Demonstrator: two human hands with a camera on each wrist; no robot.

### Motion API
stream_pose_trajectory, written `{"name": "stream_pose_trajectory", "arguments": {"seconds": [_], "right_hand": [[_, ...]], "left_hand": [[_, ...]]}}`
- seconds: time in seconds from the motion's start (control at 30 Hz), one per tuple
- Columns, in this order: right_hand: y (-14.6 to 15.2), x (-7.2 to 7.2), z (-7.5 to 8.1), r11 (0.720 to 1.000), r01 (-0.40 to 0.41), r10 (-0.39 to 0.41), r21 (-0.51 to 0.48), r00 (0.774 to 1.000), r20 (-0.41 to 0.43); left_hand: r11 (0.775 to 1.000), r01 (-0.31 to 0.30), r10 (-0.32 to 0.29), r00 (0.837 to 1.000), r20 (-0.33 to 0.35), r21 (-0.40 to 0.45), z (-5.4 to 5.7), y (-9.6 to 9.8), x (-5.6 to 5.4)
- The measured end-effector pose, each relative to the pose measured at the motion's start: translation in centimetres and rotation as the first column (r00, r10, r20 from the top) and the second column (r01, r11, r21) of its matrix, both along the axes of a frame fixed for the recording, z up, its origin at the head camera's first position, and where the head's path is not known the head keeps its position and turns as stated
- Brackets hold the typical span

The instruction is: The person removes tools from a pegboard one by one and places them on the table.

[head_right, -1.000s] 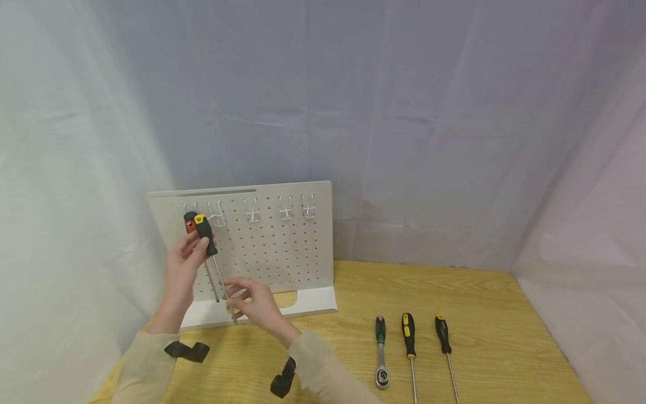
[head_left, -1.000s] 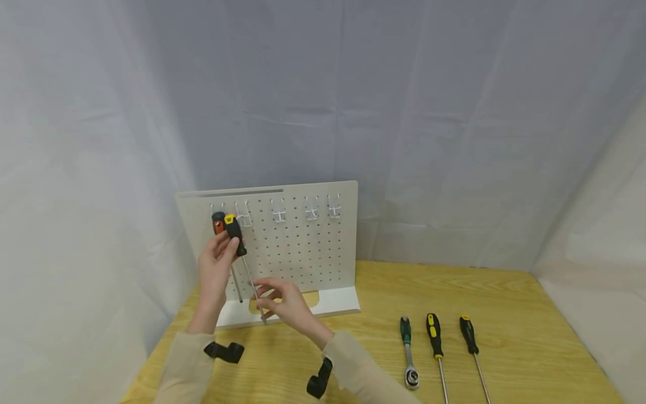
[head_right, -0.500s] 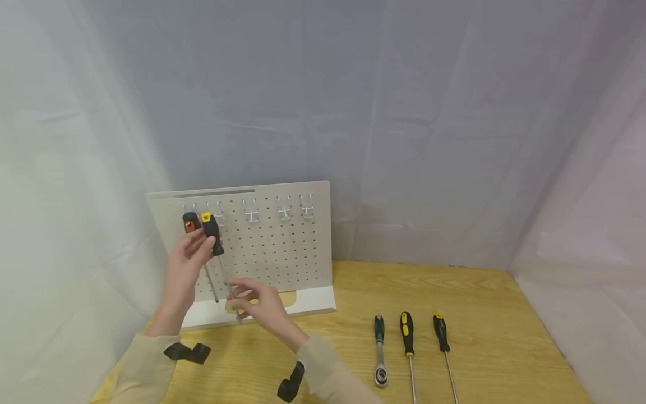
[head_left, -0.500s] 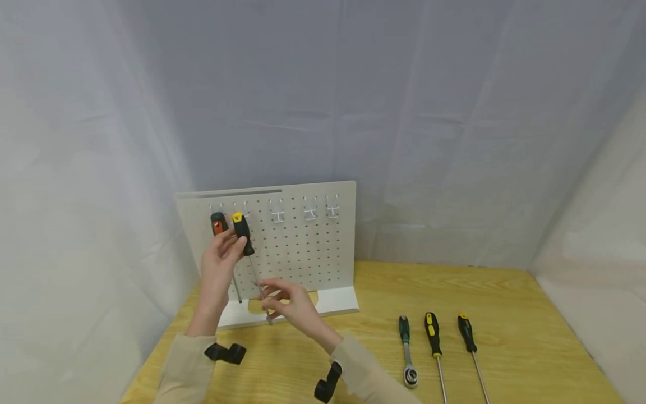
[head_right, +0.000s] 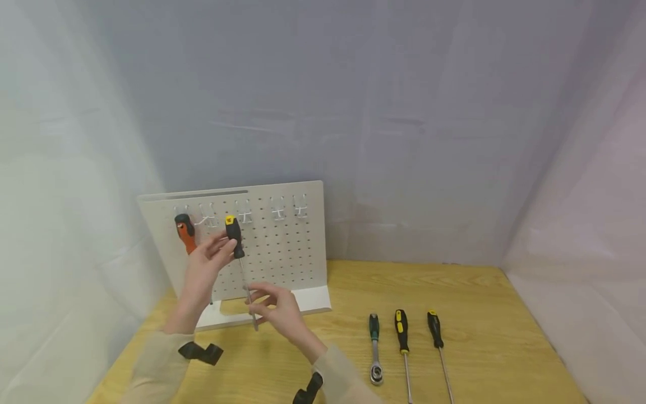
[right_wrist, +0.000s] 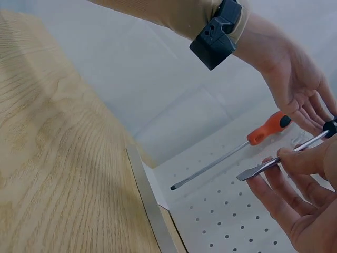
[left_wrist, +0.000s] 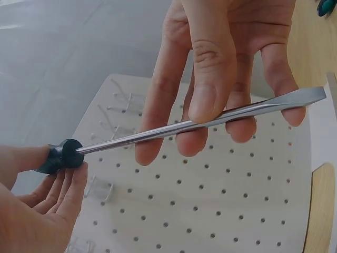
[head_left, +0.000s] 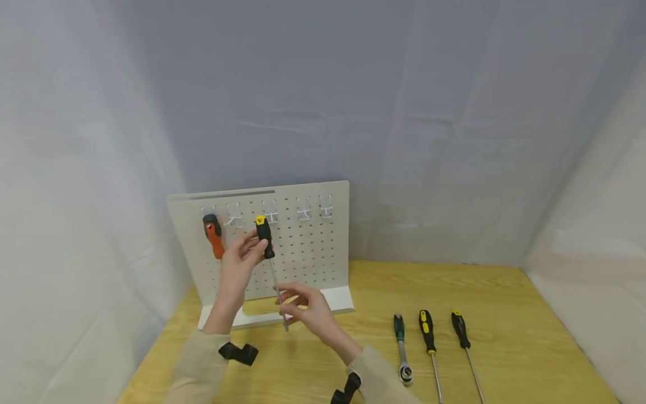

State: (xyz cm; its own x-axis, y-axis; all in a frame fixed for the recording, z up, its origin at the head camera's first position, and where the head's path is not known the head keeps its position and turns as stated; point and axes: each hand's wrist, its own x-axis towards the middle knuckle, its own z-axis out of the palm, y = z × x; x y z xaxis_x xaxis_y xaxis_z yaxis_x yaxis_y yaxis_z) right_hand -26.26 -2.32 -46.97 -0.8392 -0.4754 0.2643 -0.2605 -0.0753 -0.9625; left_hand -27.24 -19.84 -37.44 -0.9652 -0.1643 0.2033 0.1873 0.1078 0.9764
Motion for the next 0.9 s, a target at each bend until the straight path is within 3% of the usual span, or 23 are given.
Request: {"name": "stream_pose_trajectory", "arguments": {"seconds": [0.37,0.7,0.9], "right_hand": [[3.0,1.2,-1.4,0.995,0.096,-0.095,-0.003,0.991,0.09],[6.0,2.5,-2.8,0.989,0.147,-0.15,0.027,0.976,0.157],[7.8,3.5,-4.0,0.978,0.204,-0.21,0.052,0.959,0.19]], "left_hand": [[0.996,0.087,-0.087,0.996,-0.005,0.002,-2.2,3.4,-1.0],[0.987,0.161,-0.161,0.987,0.008,0.018,-4.2,6.6,-1.2],[0.976,0.213,-0.213,0.977,0.006,0.038,-6.1,8.8,-1.7]]}}
